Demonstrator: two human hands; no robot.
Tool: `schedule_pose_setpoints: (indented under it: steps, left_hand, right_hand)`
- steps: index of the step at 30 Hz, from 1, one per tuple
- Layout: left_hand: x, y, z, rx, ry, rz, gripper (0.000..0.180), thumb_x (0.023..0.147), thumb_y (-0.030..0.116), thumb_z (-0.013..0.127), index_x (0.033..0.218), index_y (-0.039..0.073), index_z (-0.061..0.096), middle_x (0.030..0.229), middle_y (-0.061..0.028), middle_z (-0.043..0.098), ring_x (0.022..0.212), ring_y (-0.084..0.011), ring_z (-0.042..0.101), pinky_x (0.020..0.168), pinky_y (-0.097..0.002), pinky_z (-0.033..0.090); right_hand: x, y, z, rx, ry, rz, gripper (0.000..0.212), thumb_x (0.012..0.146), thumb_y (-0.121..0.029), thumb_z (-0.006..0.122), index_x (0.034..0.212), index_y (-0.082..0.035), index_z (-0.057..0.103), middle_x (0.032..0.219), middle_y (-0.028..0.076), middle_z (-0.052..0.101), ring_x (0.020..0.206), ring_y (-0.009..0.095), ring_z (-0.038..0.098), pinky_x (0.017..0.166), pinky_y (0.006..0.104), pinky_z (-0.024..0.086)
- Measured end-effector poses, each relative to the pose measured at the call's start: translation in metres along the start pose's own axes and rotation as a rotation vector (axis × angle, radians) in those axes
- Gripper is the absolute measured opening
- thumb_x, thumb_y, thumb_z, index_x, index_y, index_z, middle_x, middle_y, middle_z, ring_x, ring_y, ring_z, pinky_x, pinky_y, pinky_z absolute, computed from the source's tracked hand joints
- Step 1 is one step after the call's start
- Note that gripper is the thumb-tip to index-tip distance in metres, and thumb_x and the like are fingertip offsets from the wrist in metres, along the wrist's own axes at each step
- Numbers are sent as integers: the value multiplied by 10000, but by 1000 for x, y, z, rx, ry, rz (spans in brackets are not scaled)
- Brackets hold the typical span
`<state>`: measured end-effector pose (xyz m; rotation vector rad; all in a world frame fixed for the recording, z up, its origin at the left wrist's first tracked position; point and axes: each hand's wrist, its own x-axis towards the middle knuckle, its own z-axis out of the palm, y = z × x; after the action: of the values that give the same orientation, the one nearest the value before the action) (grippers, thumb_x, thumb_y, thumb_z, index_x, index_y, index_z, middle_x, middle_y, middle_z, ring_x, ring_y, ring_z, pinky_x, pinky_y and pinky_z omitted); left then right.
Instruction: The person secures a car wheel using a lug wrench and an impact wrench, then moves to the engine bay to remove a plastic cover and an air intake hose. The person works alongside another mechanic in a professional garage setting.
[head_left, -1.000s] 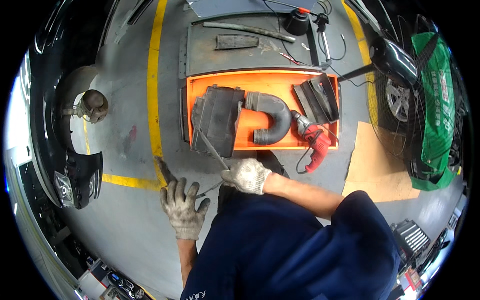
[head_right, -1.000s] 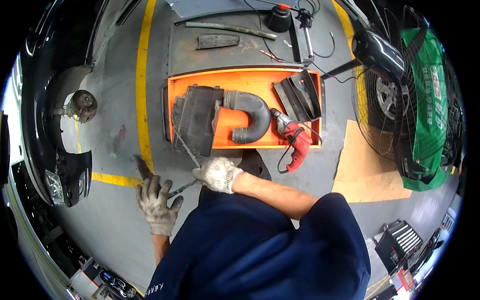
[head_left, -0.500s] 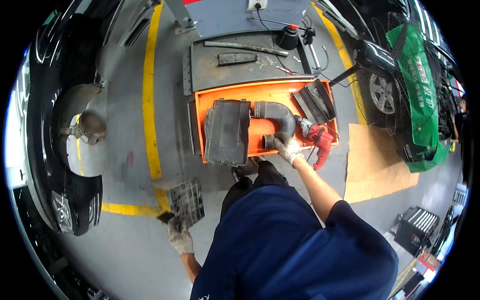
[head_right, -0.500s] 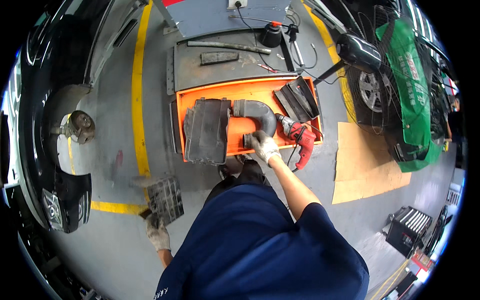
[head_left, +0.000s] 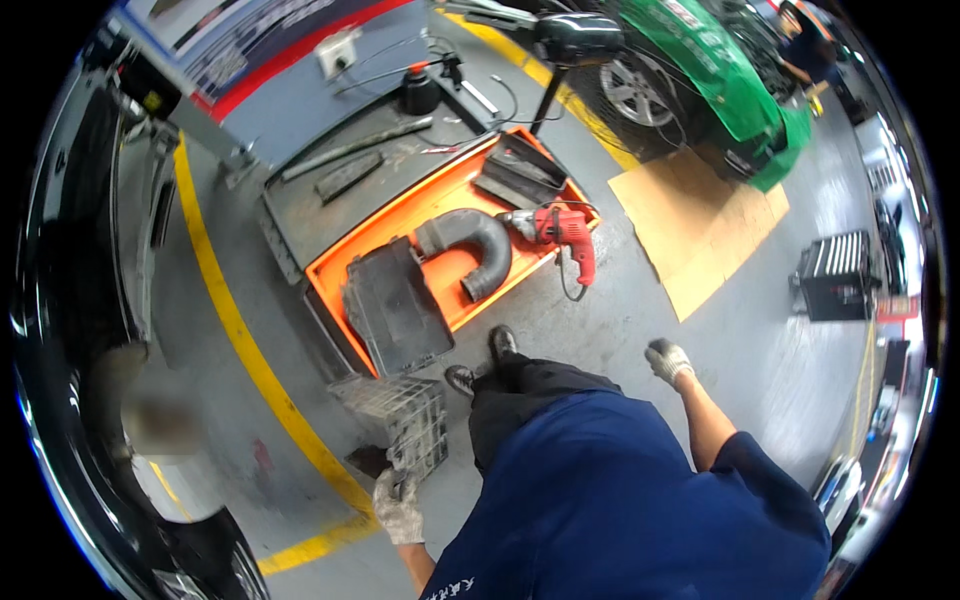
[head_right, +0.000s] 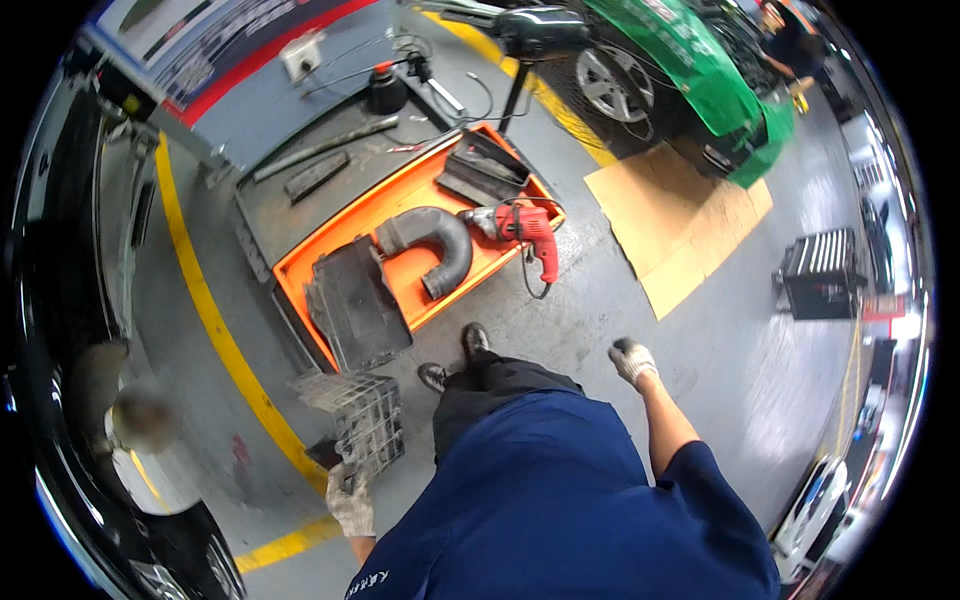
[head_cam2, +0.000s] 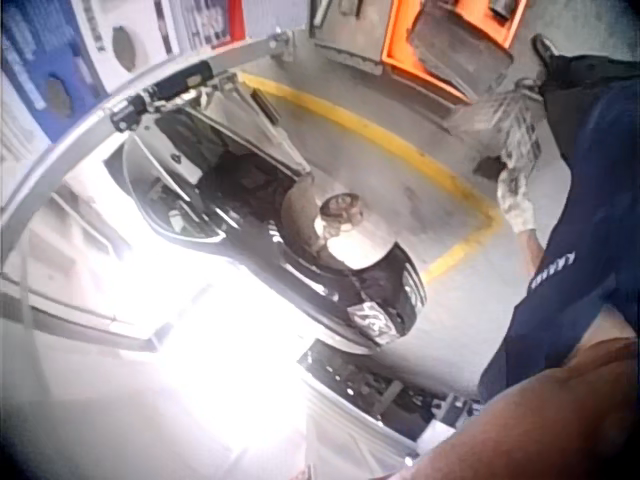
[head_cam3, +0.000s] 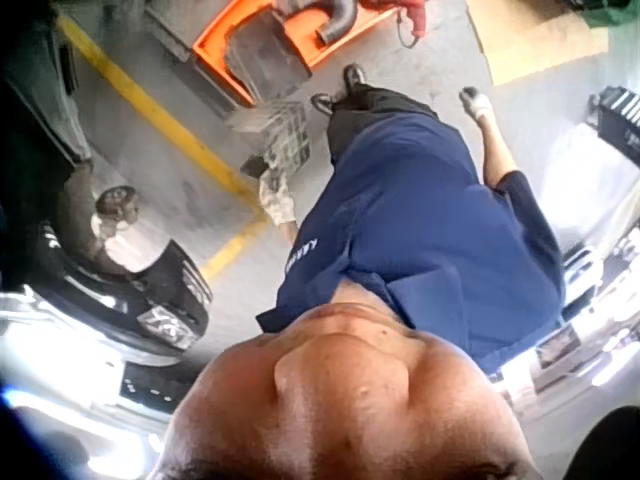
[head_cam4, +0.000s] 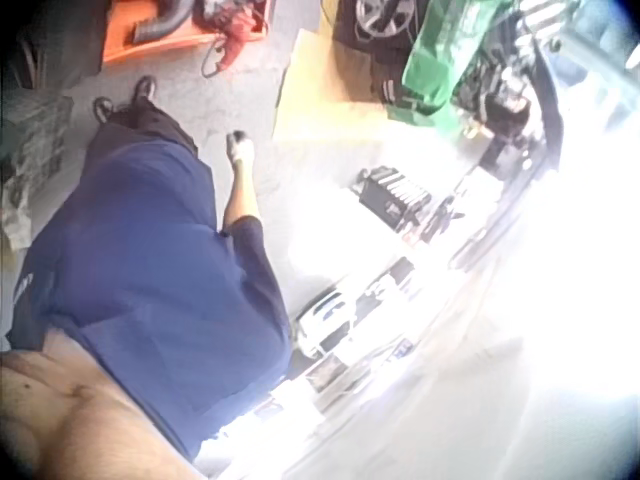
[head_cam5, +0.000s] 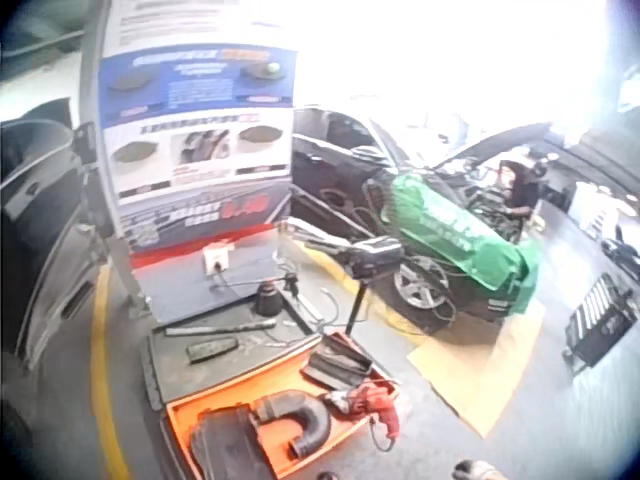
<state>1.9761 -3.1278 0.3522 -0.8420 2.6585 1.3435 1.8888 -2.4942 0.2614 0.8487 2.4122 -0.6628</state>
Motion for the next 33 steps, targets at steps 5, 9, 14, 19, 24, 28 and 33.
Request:
schedule_pose_setpoints:
  steps: [5,9,14,19,24,28,33]
  left_hand:
    - [22,82,54,-3,-141,351,349,759,102,847,1057,-21,715,1079,-211,718,1017,-381,687,917,-457,537]
    - [28,153,128,110,-335,752,311,741,149,858,1008,35,745,953,-161,725,933,-379,695,860,-459,547]
    - [-8,296,256,87,-638,1208,262,753,90,818,1006,52,761,937,-161,753,892,-368,724,808,-456,569]
    - [-97,411,412,180,-818,1398,202,805,189,805,983,104,764,916,-103,756,904,-333,722,826,-441,567]
    - [-187,517,522,274,-1005,1513,273,804,179,819,1056,101,746,952,-115,745,916,-339,712,818,-446,559]
    - [-224,577,610,280,-1044,1647,295,808,210,806,1081,116,747,972,-109,736,951,-330,705,839,-438,558]
    - [-252,663,732,361,-1185,1671,273,861,265,774,1095,127,746,983,-105,726,965,-329,694,859,-436,551]
  right_hand:
    - [-83,130,-1,73,52,206,449,903,-410,616,1149,-51,729,1013,212,759,973,387,732,873,457,565]
    - [-129,176,30,238,-46,433,389,881,-375,564,1044,-85,765,933,194,758,893,347,749,839,460,570]
    - [-153,280,76,529,-54,581,419,902,-326,625,1183,-40,747,965,157,776,839,270,755,806,407,588]
    - [-110,395,48,555,249,580,443,925,-298,647,1263,-18,706,1077,176,760,876,251,754,797,384,597]
    - [-16,437,-65,1050,467,447,483,977,-266,651,1367,16,617,1183,183,727,888,214,726,787,355,602]
    - [27,399,-238,1160,423,190,532,978,-278,699,1404,13,567,1130,170,735,926,206,719,817,349,596]
    - [108,421,-358,1151,530,-59,628,965,-284,722,1476,-10,483,1197,193,711,1062,245,709,933,368,576]
